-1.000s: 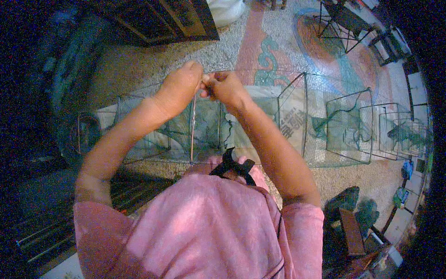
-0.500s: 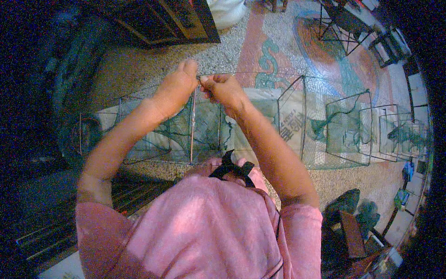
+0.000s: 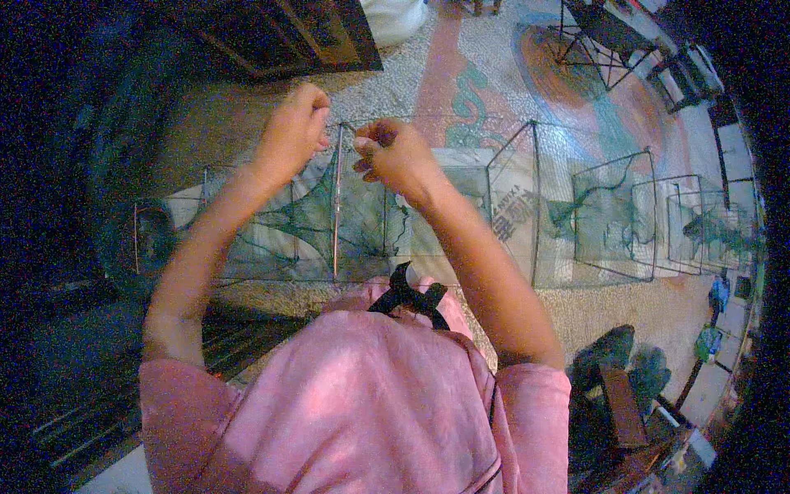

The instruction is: The person repairs a long green mesh fishing net by hand and with scissors, tying individual segments of the net together with fine string.

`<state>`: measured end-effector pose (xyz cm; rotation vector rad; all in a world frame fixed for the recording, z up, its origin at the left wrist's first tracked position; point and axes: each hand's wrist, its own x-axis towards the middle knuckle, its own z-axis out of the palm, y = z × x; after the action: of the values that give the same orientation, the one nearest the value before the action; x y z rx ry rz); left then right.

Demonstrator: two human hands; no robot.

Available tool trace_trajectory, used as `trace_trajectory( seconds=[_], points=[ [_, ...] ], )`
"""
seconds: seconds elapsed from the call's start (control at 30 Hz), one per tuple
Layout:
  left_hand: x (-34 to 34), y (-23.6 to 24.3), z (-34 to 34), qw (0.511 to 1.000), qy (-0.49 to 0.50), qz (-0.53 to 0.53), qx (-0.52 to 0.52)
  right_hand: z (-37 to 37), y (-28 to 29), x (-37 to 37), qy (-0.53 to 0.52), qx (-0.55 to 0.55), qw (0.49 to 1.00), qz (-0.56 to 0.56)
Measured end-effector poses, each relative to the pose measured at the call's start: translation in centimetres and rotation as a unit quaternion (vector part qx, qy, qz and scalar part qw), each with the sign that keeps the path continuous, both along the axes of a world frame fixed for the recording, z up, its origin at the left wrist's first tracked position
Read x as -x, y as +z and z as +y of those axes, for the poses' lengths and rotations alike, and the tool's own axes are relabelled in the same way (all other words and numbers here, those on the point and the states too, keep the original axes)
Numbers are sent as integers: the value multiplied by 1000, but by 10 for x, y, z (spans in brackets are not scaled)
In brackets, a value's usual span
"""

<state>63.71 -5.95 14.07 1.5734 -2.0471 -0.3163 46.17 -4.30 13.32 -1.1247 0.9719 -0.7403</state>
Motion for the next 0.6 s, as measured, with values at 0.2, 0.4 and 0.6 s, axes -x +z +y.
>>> trace_trajectory(
  seconds=[0.2,0.4,0.6],
  points=[
    [6,33,45,983,9,177,-51,53,78,69,-143,168,975,12],
    [-1,66,134,874,-126,338,-324,141,48,176,42,30,994,-96],
    [7,20,199,826,-220,289,-430,167,-55,225,-16,-246,953,175]
  ],
)
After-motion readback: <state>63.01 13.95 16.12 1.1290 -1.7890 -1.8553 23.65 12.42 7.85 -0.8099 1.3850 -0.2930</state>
